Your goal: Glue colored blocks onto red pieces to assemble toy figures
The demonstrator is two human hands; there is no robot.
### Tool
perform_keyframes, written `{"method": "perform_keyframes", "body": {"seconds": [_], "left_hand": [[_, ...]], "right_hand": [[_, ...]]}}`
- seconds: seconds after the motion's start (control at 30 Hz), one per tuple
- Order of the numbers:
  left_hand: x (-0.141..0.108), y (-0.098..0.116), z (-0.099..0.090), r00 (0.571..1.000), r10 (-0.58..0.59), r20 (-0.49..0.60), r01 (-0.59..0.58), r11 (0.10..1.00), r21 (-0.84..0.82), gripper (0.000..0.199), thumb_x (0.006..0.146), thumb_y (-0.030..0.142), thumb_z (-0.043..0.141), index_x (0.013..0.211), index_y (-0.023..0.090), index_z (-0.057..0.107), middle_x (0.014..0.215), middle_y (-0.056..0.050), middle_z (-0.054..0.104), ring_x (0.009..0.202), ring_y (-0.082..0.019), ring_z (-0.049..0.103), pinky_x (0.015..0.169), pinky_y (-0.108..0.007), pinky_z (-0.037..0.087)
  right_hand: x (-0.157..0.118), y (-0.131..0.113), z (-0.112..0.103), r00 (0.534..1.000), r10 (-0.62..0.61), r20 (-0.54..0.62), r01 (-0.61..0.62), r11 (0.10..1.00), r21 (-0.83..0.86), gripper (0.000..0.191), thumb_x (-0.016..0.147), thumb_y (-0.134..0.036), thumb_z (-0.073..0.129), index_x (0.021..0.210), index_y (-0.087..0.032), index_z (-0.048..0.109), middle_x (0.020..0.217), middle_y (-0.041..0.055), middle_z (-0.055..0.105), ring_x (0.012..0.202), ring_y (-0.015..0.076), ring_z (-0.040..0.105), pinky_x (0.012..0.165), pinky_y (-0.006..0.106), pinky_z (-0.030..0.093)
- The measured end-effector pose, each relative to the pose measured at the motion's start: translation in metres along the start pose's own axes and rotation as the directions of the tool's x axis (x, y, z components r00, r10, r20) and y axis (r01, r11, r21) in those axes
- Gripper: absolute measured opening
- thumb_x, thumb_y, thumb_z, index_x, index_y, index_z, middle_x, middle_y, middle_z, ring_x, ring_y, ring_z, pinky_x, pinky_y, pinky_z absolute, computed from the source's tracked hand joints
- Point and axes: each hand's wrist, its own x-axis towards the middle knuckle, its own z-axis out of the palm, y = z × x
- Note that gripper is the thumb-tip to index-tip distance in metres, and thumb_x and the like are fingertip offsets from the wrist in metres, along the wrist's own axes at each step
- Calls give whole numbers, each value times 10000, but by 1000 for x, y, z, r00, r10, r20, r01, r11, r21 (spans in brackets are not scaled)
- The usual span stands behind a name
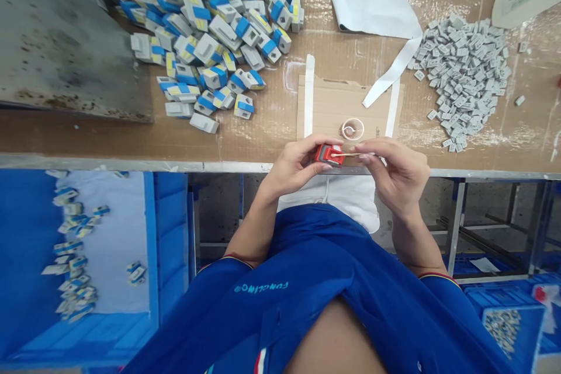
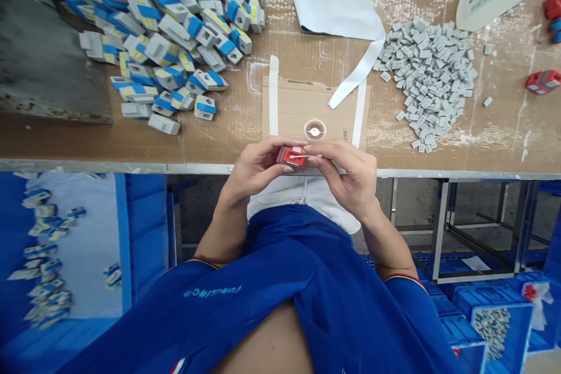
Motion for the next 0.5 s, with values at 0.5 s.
{"method": "perform_keyframes", "body": {"seconds": [0.5], "left_hand": [[0,4,0,999,-46,1,46,998,-42,466,944,285,873,1397,217,782,1305,-111,838,1126,-213,832,946,-265,680]], "right_hand": [[4,-2,-2,993,-38,109,39,999,-3,265,1041,-115,707,1169,-307,837,1053,10,905,970,201,875,873,313,707]]}}
